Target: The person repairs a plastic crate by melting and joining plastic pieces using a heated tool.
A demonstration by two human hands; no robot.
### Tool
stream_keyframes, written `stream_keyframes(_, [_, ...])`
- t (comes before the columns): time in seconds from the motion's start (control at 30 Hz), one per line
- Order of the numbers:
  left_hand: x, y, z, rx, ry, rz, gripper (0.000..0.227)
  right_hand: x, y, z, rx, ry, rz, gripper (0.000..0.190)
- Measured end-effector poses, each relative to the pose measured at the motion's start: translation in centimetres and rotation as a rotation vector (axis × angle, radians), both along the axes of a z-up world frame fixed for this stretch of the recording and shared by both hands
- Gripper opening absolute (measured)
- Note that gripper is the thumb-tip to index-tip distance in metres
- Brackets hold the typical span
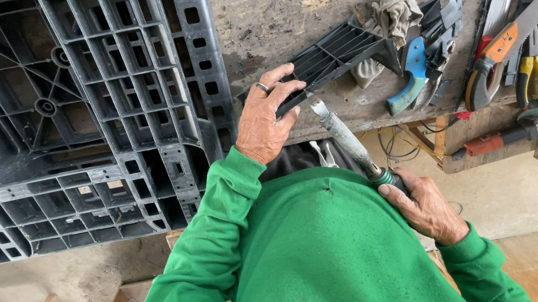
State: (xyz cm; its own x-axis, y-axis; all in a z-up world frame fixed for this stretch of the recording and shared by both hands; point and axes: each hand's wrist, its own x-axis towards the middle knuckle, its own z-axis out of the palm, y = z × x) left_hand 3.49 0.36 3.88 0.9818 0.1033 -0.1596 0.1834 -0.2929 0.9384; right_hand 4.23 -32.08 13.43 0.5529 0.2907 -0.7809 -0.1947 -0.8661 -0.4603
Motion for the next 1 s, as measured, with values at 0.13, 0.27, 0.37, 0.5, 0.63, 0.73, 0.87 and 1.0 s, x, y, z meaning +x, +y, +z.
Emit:
stream_keyframes(0.13, [0.0, -0.1, -0.1, -0.024, 0.044, -0.005, 0.044, 0.2, -0.1, -0.1, 0.075, 0.025, -0.001, 0.047])
stream_keyframes(0.27, [0.0, 0.0, -0.2, -0.021, 0.013, -0.003, 0.044, 0.2, -0.4, -0.7, 0.030, 0.056, -0.012, 0.047])
stream_keyframes(0.37, [0.0, 0.0, -0.2, 0.047, -0.078, 0.001, 0.048, 0.1, -0.4, -0.8, 0.056, 0.059, -0.031, 0.048])
stream_keyframes(0.5, [0.1, 0.1, -0.2, -0.094, 0.048, 0.074, 0.067, 0.1, -0.3, -1.0, 0.085, 0.051, -0.037, 0.050])
stream_keyframes(0.63, [0.0, -0.7, -1.0, -0.014, 0.001, 0.145, 0.071, -0.1, -0.5, -1.2, 0.089, 0.029, -0.023, 0.051])
stream_keyframes(0.73, [-0.3, -0.9, -1.6, 0.028, 0.012, 0.149, 0.069, -0.3, -0.6, -1.3, 0.070, 0.043, -0.031, 0.051])
stream_keyframes(0.87, [-0.3, -1.0, -1.8, 0.027, 0.014, 0.141, 0.071, -0.1, -0.4, -1.2, 0.114, 0.026, -0.023, 0.051])
stream_keyframes(1.0, [-0.1, -0.8, -1.3, 0.022, 0.033, 0.129, 0.068, 0.1, 0.0, -1.0, 0.013, 0.111, -0.073, 0.052])
